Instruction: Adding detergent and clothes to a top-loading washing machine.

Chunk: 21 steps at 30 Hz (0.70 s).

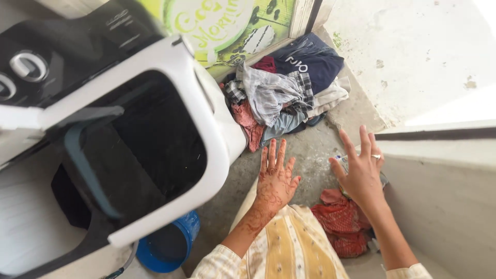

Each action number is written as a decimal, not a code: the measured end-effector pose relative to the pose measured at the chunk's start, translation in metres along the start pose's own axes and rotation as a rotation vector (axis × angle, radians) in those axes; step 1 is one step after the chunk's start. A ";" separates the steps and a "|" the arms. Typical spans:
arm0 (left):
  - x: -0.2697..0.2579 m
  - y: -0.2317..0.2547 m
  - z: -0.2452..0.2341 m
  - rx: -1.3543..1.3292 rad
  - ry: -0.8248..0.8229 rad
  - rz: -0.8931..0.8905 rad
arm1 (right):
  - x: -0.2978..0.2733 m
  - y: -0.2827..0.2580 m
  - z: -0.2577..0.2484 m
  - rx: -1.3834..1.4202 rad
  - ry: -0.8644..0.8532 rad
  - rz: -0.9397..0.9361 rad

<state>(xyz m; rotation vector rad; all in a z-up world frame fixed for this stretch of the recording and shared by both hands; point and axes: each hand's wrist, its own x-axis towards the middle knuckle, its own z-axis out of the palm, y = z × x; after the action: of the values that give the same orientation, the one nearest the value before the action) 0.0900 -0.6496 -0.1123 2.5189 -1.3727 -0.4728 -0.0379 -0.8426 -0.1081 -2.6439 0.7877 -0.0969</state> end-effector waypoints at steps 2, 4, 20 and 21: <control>0.028 -0.005 0.020 0.032 0.006 0.035 | 0.021 0.001 0.004 0.062 0.013 0.020; 0.064 -0.011 0.047 -0.031 -0.004 0.028 | 0.041 0.000 -0.001 0.113 0.016 0.030; 0.305 -0.163 0.451 -0.221 -0.144 -0.371 | 0.120 0.127 0.169 0.516 -0.132 0.505; 0.319 -0.161 0.459 -0.228 -0.170 -0.380 | 0.106 0.139 0.197 0.511 -0.155 0.522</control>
<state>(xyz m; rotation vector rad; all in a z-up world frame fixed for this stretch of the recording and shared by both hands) 0.1977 -0.8563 -0.6451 2.5925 -0.8238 -0.8789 0.0132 -0.9402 -0.3475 -1.8854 1.1853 0.0430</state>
